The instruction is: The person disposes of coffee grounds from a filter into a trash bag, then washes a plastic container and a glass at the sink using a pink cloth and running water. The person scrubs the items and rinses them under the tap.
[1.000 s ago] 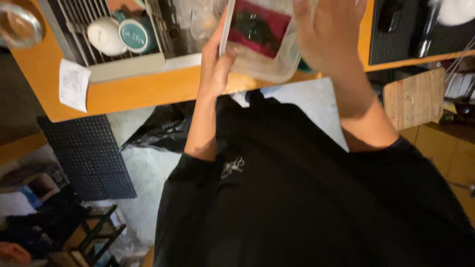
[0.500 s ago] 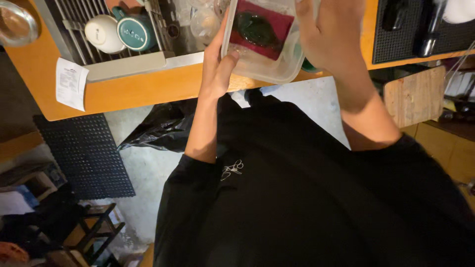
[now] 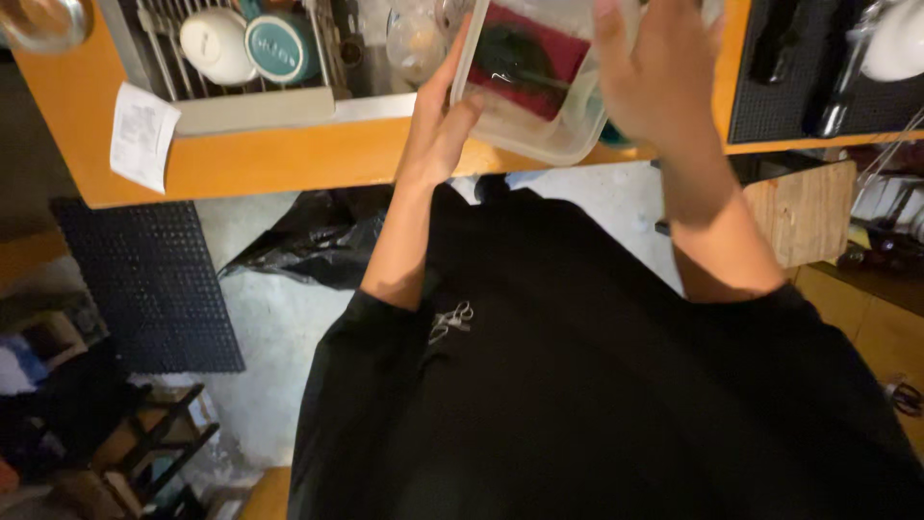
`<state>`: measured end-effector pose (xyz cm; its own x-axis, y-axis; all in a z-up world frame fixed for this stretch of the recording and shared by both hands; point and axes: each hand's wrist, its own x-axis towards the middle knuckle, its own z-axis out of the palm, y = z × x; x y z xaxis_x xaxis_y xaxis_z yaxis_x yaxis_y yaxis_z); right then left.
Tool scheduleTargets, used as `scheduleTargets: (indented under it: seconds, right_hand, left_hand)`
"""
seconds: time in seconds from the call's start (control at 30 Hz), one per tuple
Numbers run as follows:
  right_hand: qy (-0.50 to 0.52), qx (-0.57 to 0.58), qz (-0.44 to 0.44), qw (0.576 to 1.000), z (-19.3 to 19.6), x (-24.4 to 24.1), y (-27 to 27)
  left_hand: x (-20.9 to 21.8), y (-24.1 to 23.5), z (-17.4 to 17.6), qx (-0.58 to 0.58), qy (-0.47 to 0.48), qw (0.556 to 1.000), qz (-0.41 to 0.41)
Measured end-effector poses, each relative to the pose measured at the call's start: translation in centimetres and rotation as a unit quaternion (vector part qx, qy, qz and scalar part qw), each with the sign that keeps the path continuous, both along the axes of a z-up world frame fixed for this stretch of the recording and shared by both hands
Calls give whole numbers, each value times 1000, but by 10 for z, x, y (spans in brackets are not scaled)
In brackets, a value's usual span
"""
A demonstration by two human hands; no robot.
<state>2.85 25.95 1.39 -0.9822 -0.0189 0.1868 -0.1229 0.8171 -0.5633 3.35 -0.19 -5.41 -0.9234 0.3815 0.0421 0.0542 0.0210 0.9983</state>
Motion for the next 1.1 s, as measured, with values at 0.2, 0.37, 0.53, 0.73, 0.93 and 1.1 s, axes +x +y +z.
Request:
scheduleTargets:
  seconds: [0.2, 0.37, 0.53, 0.73, 0.93, 1.1]
  right_hand:
    - [-46, 5, -13, 999, -4, 2, 1]
    - [-20, 11, -16, 1000, 6, -2, -3]
    - [-75, -103, -25, 992, 24, 2, -4]
    - [39, -314, -24, 948, 13, 26, 9]
    - [8, -314, -7, 950, -45, 86, 29]
    - [-22, -318, -23, 947, -100, 92, 13]
  left_hand:
    - [-6, 1, -4, 13, -24, 1000, -3]
    - [-14, 3, 0, -15, -19, 1000, 3]
    - [-11, 0, -19, 3, -74, 997, 4]
    - [-11, -8, -75, 177, -300, 927, 141]
    - [-49, -40, -95, 221, -253, 920, 201]
    - [-97, -54, -104, 196, -208, 934, 215]
